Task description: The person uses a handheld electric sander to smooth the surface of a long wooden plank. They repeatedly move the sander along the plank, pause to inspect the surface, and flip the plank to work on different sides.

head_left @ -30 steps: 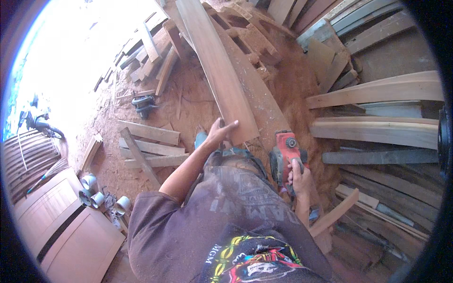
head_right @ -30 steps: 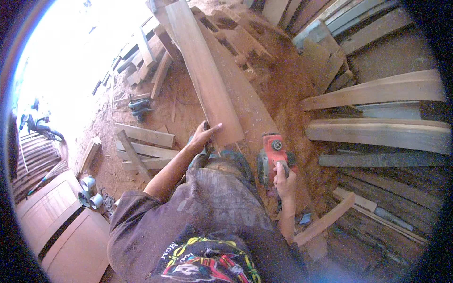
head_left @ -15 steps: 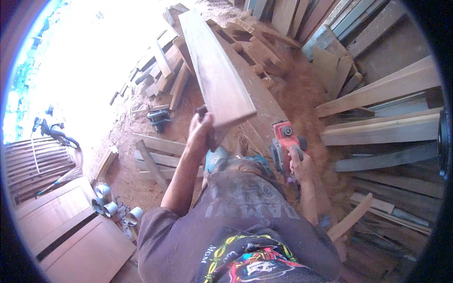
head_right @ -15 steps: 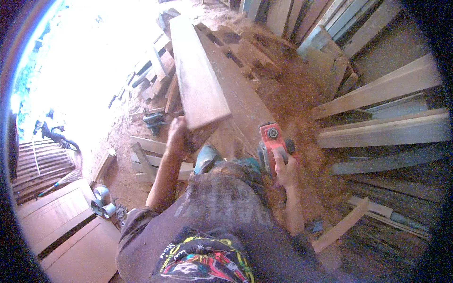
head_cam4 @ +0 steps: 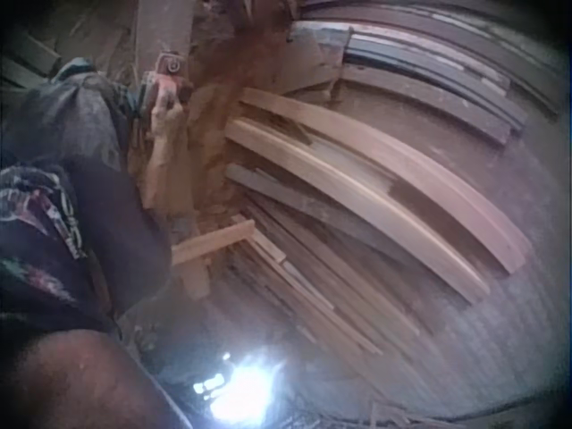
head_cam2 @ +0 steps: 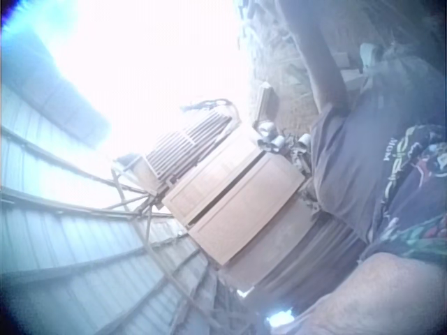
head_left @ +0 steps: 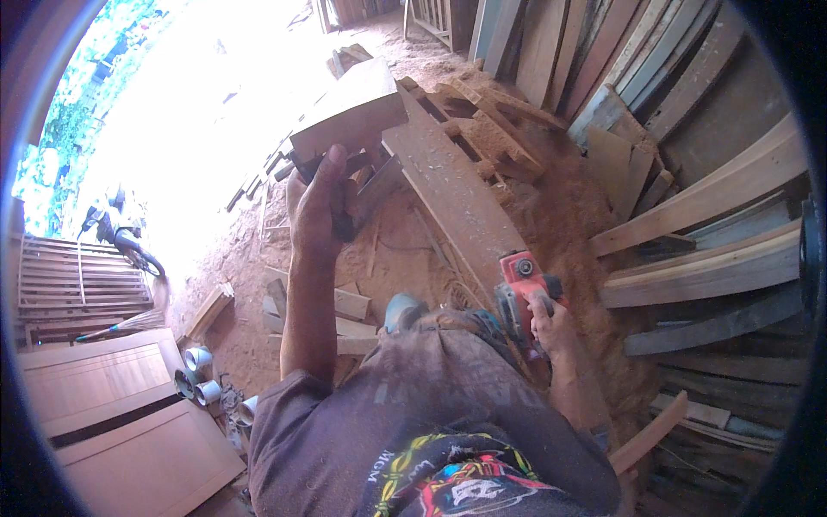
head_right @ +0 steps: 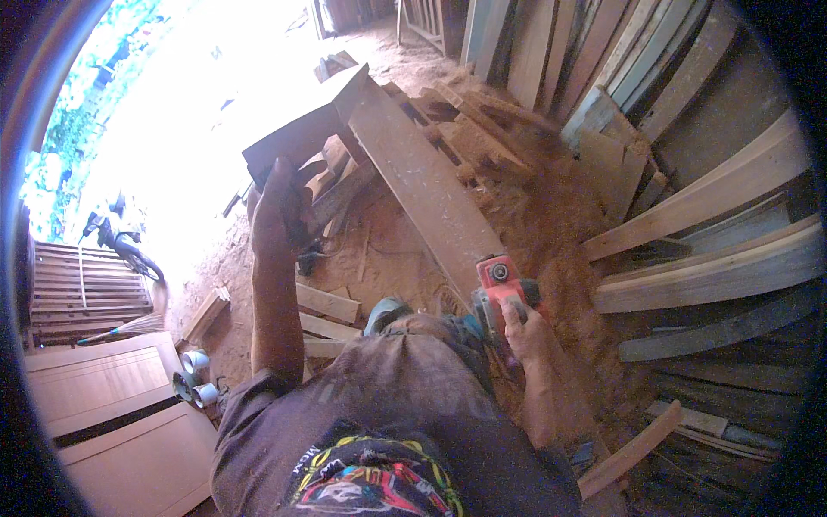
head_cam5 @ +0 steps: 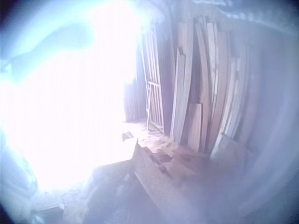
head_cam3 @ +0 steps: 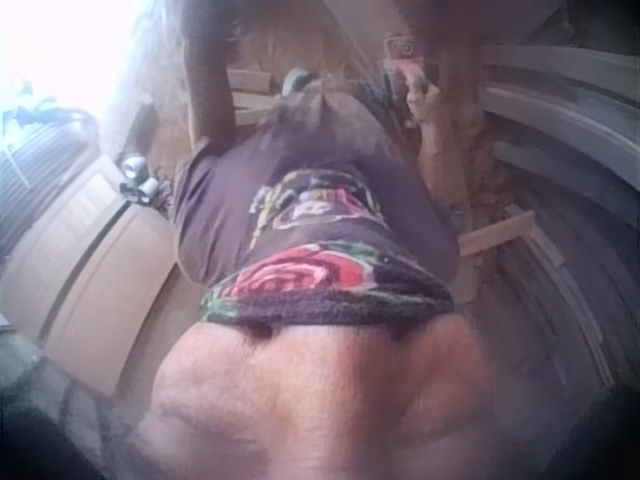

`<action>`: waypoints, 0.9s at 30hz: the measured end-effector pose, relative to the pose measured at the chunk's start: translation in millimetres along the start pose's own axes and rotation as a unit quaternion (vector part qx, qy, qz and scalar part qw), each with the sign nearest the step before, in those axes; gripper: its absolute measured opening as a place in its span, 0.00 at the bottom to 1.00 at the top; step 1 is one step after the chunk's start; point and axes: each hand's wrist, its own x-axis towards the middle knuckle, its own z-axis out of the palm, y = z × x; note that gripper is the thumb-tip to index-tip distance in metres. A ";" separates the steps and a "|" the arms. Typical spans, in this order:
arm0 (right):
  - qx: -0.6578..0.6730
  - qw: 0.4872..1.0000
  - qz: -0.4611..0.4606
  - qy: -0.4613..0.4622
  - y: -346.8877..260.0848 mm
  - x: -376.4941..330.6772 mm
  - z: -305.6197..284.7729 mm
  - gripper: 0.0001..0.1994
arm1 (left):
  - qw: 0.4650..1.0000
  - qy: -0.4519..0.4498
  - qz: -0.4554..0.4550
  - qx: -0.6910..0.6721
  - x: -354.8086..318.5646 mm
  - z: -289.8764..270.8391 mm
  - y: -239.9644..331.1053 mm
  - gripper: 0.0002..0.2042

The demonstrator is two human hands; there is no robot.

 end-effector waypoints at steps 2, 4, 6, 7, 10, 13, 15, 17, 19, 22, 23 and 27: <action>-0.001 1.000 -0.004 0.001 5.7 2.1 -0.8 0.27 | 1.000 0.018 0.009 -0.001 -0.7 6.0 -0.2 0.17; 0.009 1.000 -0.018 0.004 11.3 5.5 1.1 0.27 | 0.999 0.045 0.020 -0.009 -2.3 21.4 3.6 0.16; 0.026 0.999 -0.019 -0.006 -2.0 0.5 0.3 0.28 | 1.000 0.028 0.005 0.006 0.2 13.7 2.8 0.16; 0.035 0.999 -0.011 -0.015 -13.1 -3.4 -2.5 0.28 | 1.000 0.020 -0.001 0.013 0.7 10.6 2.6 0.17; 0.041 0.999 -0.028 -0.009 -24.7 -6.6 -2.8 0.28 | 1.000 0.009 -0.005 -0.024 -1.1 13.8 5.1 0.17; 0.037 0.999 -0.005 -0.026 -26.3 -6.4 -5.4 0.27 | 1.000 0.012 0.007 -0.021 -0.2 18.7 9.0 0.17; 0.044 0.999 0.008 -0.031 -26.9 -6.3 -6.9 0.27 | 1.000 0.000 0.010 -0.013 2.8 14.8 3.2 0.17; 0.058 0.998 -0.003 -0.024 -29.0 -6.5 -5.9 0.28 | 1.000 -0.014 0.012 -0.006 3.8 10.3 2.2 0.18; 0.056 0.998 -0.010 -0.020 -18.6 -1.5 -1.3 0.28 | 0.999 -0.030 0.011 0.000 2.5 6.5 4.0 0.17; 0.070 0.996 0.019 -0.047 -20.0 -1.7 -0.1 0.28 | 0.995 0.060 -0.007 -0.084 -10.8 37.0 14.2 0.21; 0.078 0.995 0.033 -0.059 -22.5 -0.9 -1.2 0.28 | 0.993 0.065 -0.011 -0.097 -11.6 46.9 12.8 0.22; 0.092 0.993 0.051 -0.053 -19.7 -2.2 -6.8 0.27 | 0.997 -0.026 -0.010 -0.070 4.1 41.2 -1.7 0.24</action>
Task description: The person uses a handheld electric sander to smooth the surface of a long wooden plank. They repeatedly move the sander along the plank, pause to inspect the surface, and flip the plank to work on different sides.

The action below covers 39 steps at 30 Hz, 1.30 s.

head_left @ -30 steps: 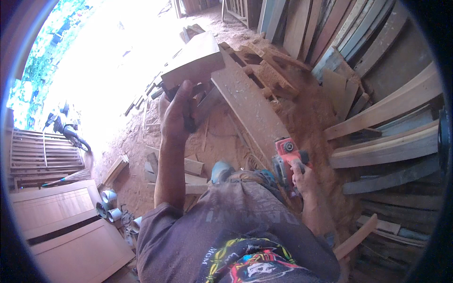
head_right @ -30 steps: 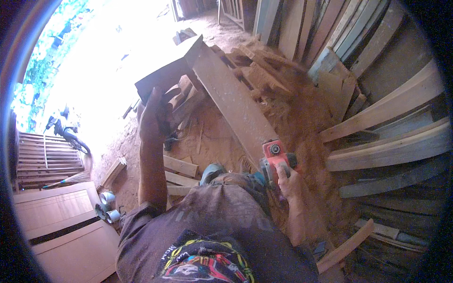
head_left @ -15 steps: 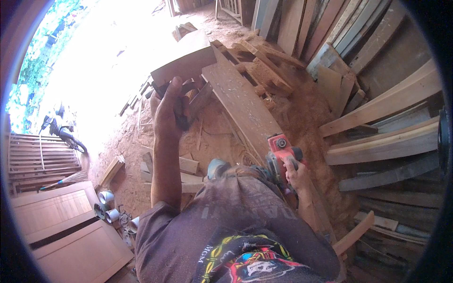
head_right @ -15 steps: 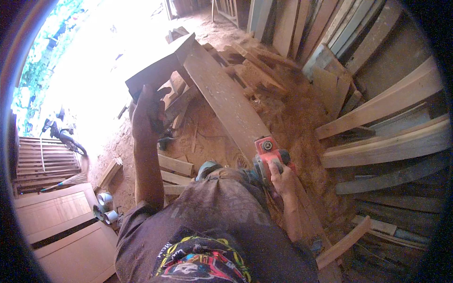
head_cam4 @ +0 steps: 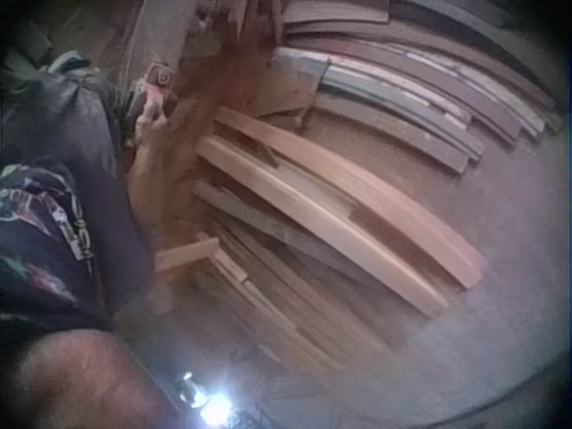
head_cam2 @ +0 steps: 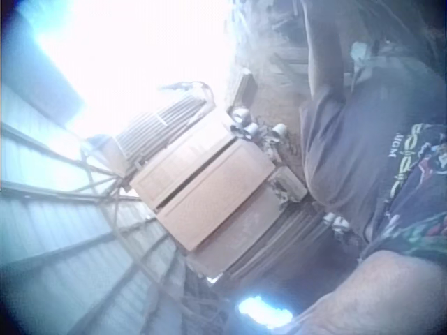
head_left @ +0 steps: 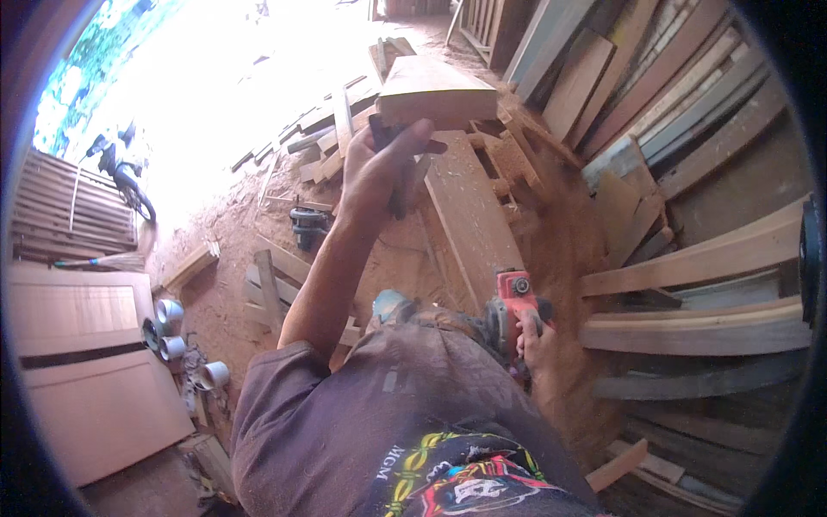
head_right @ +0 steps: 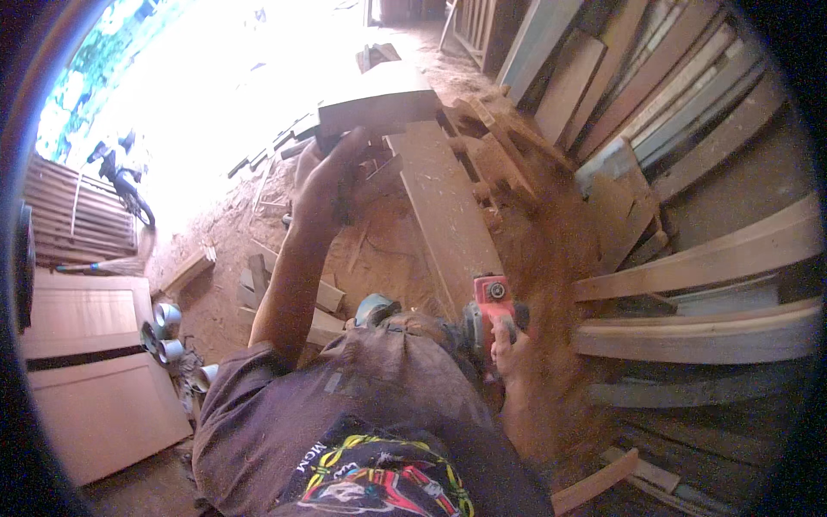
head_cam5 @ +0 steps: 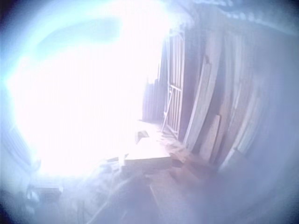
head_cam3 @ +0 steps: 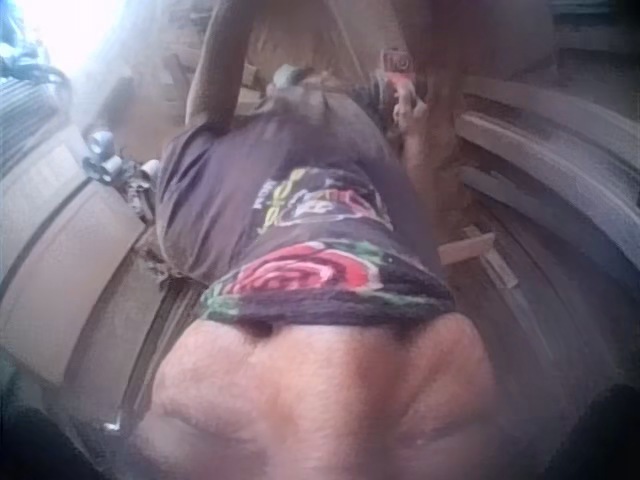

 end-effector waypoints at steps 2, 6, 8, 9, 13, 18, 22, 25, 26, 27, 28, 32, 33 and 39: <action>0.009 1.000 0.007 0.000 -4.8 -4.9 3.5 0.27 | 1.000 -0.030 -0.005 -0.007 0.3 -3.7 -2.6 0.22; 0.003 1.000 -0.017 -0.005 -6.4 -1.2 2.7 0.27 | 0.999 -0.040 -0.019 -0.003 -3.5 -4.2 4.8 0.17; 0.004 1.000 -0.019 -0.004 -0.6 1.8 2.2 0.27 | 0.999 -0.040 -0.009 -0.004 -3.0 -5.9 2.9 0.17; 0.002 1.000 -0.020 -0.005 1.3 2.8 1.7 0.27 | 0.999 -0.037 0.005 -0.011 -1.6 -6.9 -2.5 0.17; 0.009 1.000 -0.013 0.001 4.0 5.5 4.9 0.26 | 1.000 0.000 0.022 0.017 1.5 9.1 -10.5 0.19; 0.028 0.999 -0.015 -0.014 8.2 5.8 -0.7 0.23 | 0.999 -0.016 -0.005 0.036 4.1 25.7 -2.2 0.22; -0.001 1.000 -0.029 -0.012 6.9 5.3 0.6 0.28 | 0.999 -0.023 -0.023 0.034 3.5 26.9 1.9 0.24; -0.005 0.999 -0.037 -0.009 8.1 4.8 -3.3 0.28 | 0.999 -0.031 -0.012 0.037 2.9 31.7 4.1 0.25; -0.006 0.999 -0.044 -0.012 5.4 4.6 -1.7 0.29 | 0.999 -0.028 -0.010 0.039 2.7 30.8 3.4 0.26; -0.008 0.998 -0.052 -0.016 2.1 4.4 0.0 0.29 | 0.999 -0.025 -0.009 0.042 2.7 29.6 2.5 0.26; -0.013 0.999 -0.047 -0.022 -2.2 3.8 1.5 0.29 | 0.999 -0.022 -0.007 0.045 2.8 27.9 1.5 0.27; -0.013 0.999 -0.023 -0.025 -2.4 3.4 0.8 0.26 | 0.998 -0.051 -0.010 0.039 -1.7 15.3 -12.7 0.24; -0.009 1.000 -0.013 -0.022 -1.5 2.5 -1.7 0.25 | 0.996 -0.080 -0.041 0.011 -8.2 -0.7 -13.3 0.25; 0.035 0.998 -0.038 -0.044 10.1 -1.9 -7.2 0.25 | 0.935 -0.082 -0.325 0.114 -77.0 -80.4 -116.2 0.27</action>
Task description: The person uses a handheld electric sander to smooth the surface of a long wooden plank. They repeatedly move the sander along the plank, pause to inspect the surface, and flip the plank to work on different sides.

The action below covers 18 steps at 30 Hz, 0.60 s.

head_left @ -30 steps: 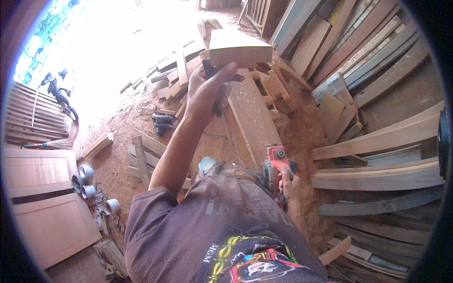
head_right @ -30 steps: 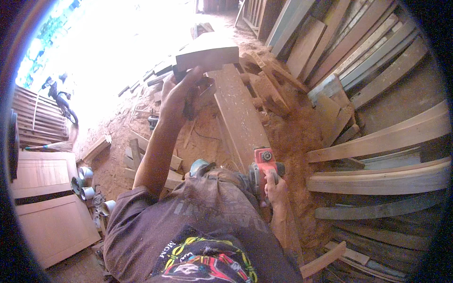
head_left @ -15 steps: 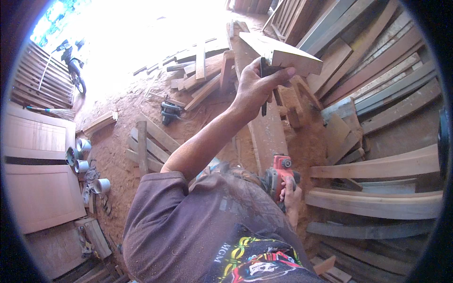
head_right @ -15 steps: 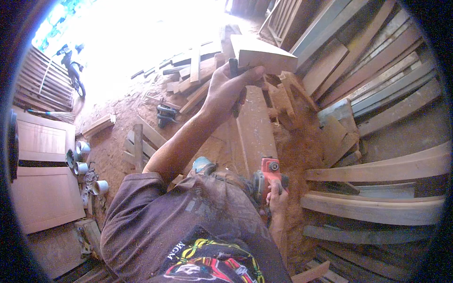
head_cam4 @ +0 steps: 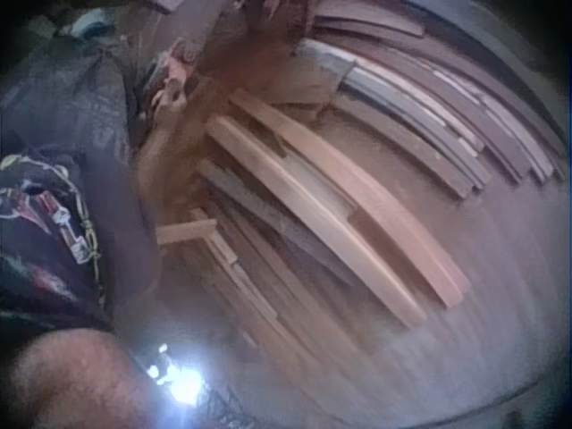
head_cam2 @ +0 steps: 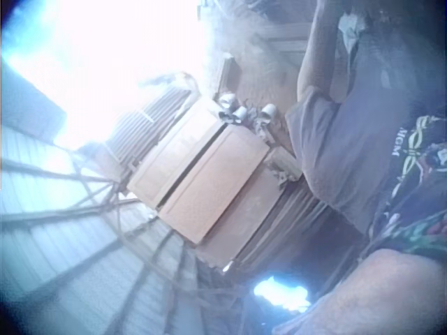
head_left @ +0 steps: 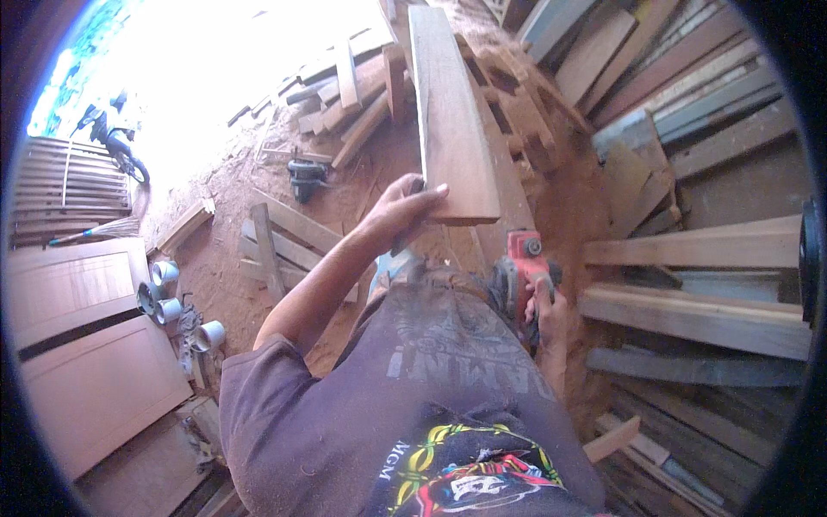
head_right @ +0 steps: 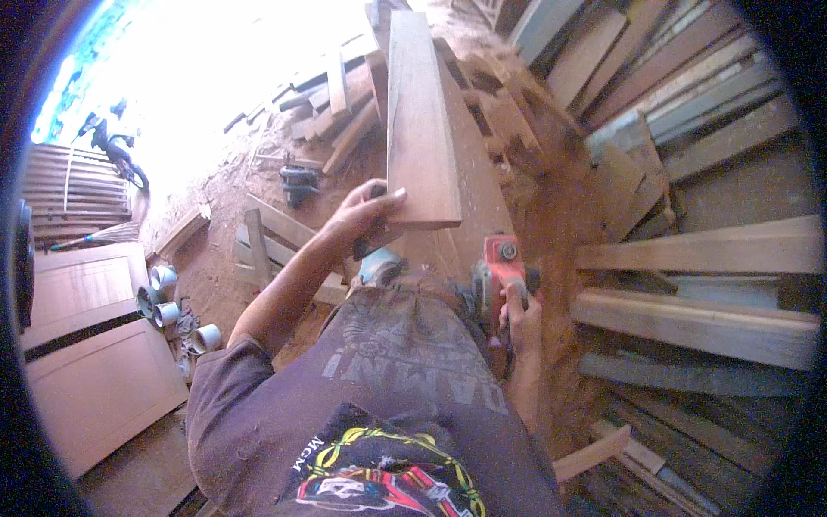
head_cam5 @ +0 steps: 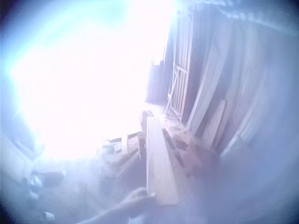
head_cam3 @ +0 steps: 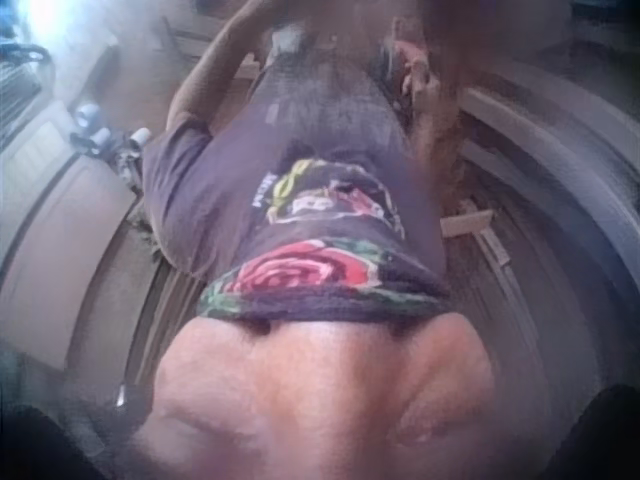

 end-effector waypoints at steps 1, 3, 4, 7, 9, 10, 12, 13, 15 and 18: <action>0.008 1.000 -0.004 0.003 0.0 2.5 0.4 0.25 | 1.000 0.005 -0.009 0.001 7.0 -0.1 -26.5 0.25; 0.020 0.999 0.035 0.011 -2.6 3.8 0.8 0.25 | 1.000 0.016 -0.020 -0.003 23.3 3.0 -81.8 0.22; 0.025 0.998 0.054 0.015 -3.7 1.3 2.4 0.26 | 1.000 -0.008 -0.012 0.014 39.1 -0.3 -106.6 0.23; 0.047 0.993 0.099 0.052 -10.8 -6.7 5.7 0.27 | 0.998 -0.055 -0.031 0.025 70.3 25.1 -117.6 0.23; 0.049 0.991 0.104 0.074 -14.5 -13.4 7.2 0.27 | 0.992 -0.086 -0.034 0.082 91.3 31.5 -128.3 0.23; 0.051 0.989 0.106 0.086 -15.8 -15.4 6.9 0.27 | 0.983 -0.104 -0.070 0.136 95.8 31.0 -122.1 0.22; 0.056 0.990 0.107 0.078 -20.7 -20.8 7.6 0.28 | 0.976 -0.143 -0.072 0.147 110.3 18.0 -133.1 0.18; 0.058 0.990 0.108 0.074 -22.6 -23.9 8.0 0.29 | 0.983 -0.134 -0.084 0.093 116.7 9.6 -151.1 0.17; 0.026 0.993 0.097 0.059 -26.6 -26.9 10.6 0.27 | 0.987 -0.122 -0.107 -0.017 115.7 9.7 -161.7 0.16; -0.036 0.995 0.083 0.044 -29.6 -22.9 15.3 0.25 | 0.959 -0.086 -0.186 -0.195 106.2 3.5 -173.5 0.19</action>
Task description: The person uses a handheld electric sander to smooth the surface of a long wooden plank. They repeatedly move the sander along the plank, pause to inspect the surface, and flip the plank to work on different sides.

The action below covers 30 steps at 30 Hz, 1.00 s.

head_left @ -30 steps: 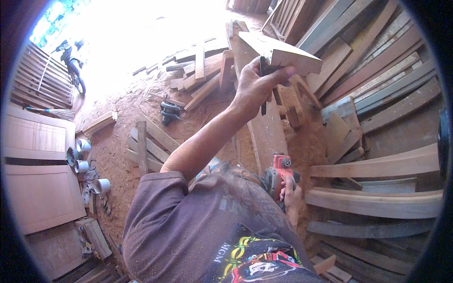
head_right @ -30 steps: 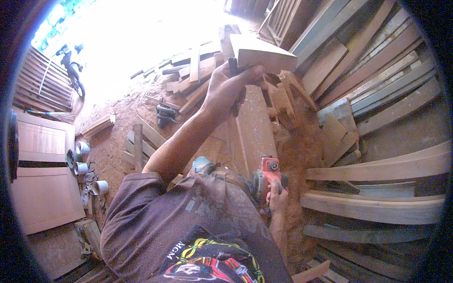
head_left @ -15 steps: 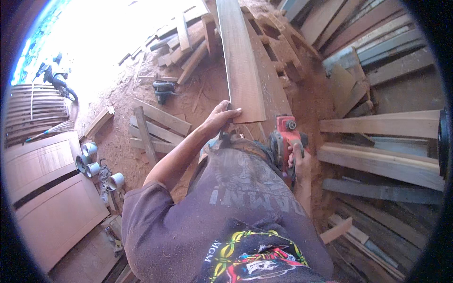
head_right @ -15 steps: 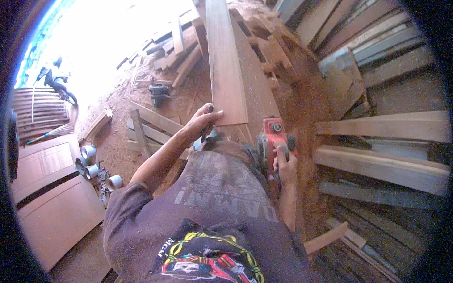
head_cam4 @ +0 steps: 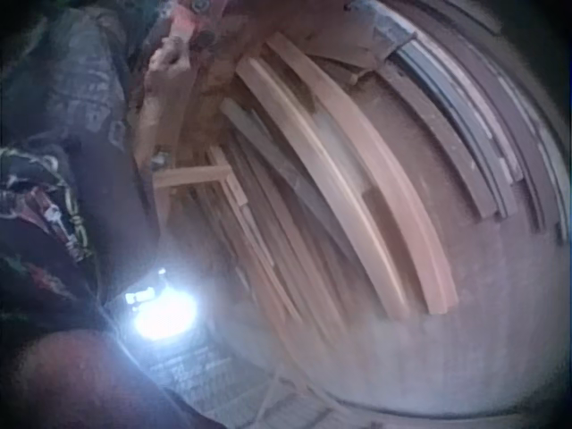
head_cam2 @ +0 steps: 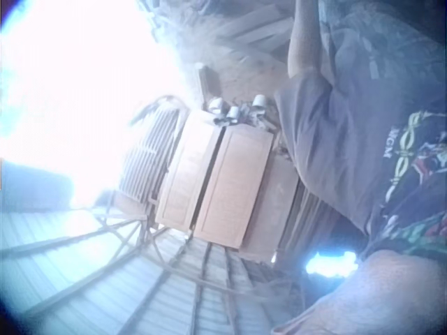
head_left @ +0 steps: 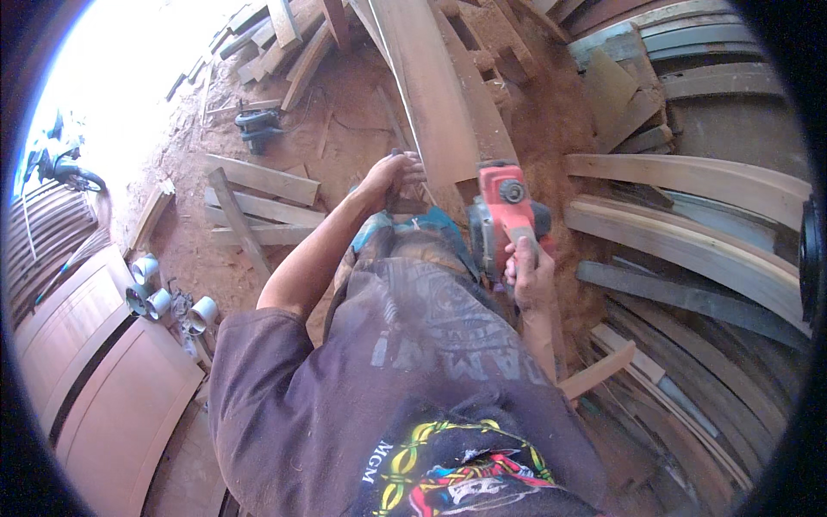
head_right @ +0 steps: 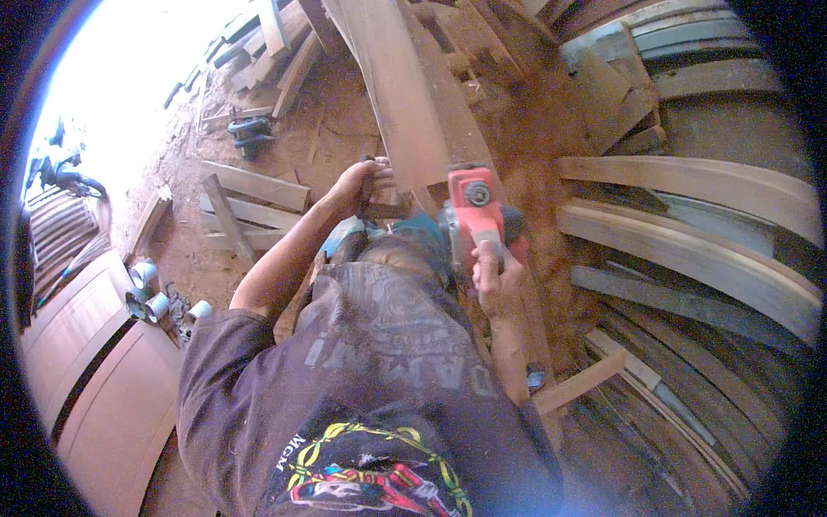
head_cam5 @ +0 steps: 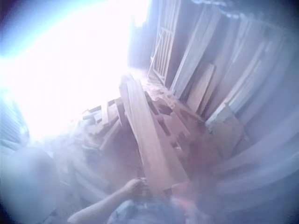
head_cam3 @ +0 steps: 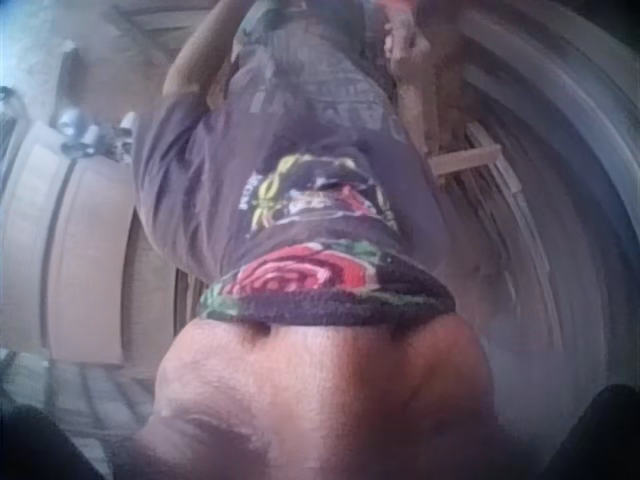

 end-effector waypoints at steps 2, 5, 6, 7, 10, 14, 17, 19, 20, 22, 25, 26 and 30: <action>-0.038 0.999 -0.003 -0.001 -10.5 3.0 11.6 0.21 | 0.993 -0.009 -0.026 -0.112 -2.8 -2.2 -9.3 0.19; -0.052 0.995 -0.069 -0.051 -9.6 19.8 26.6 0.20 | 0.985 -0.054 0.017 -0.161 2.6 -16.0 -28.2 0.19; -0.064 0.996 -0.036 -0.057 -19.6 19.5 31.2 0.20 | 0.992 -0.032 0.016 -0.125 0.1 -13.0 -29.2 0.17; -0.054 0.996 -0.033 -0.058 -22.7 22.3 35.9 0.20 | 0.996 -0.009 0.016 -0.088 -4.0 -8.0 -33.1 0.16; -0.013 0.998 -0.025 -0.052 -45.3 39.7 47.2 0.20 | 0.998 0.029 0.060 -0.008 -11.5 16.4 -36.0 0.15; 0.032 0.998 -0.035 -0.036 -75.8 45.2 48.8 0.23 | 0.981 0.083 0.082 0.158 -24.7 39.6 -20.5 0.20; 0.040 0.996 -0.076 -0.025 -75.7 42.6 35.8 0.26 | 0.970 0.101 0.172 0.137 6.3 39.3 -38.6 0.19; 0.048 0.995 -0.084 -0.002 -72.8 33.9 28.8 0.26 | 0.967 0.109 0.142 0.184 11.6 47.2 -23.1 0.21; 0.049 0.996 -0.078 0.006 -72.1 26.8 25.8 0.27 | 0.970 0.102 0.121 0.184 7.4 54.4 -15.4 0.22; 0.030 0.997 -0.072 0.008 -70.6 25.2 22.0 0.26 | 0.971 0.087 0.084 0.205 20.3 44.6 -15.8 0.23; 0.024 0.998 -0.055 -0.020 -52.4 27.5 16.5 0.24 | 0.989 0.032 0.072 0.123 22.9 25.9 -13.9 0.24; 0.000 0.998 -0.047 -0.029 -47.9 30.4 18.9 0.23 | 0.998 0.016 0.052 0.022 26.8 18.0 -12.5 0.24; -0.061 0.996 -0.024 -0.063 -37.9 40.4 22.0 0.19 | 0.978 -0.045 -0.042 -0.197 17.8 16.0 -18.9 0.26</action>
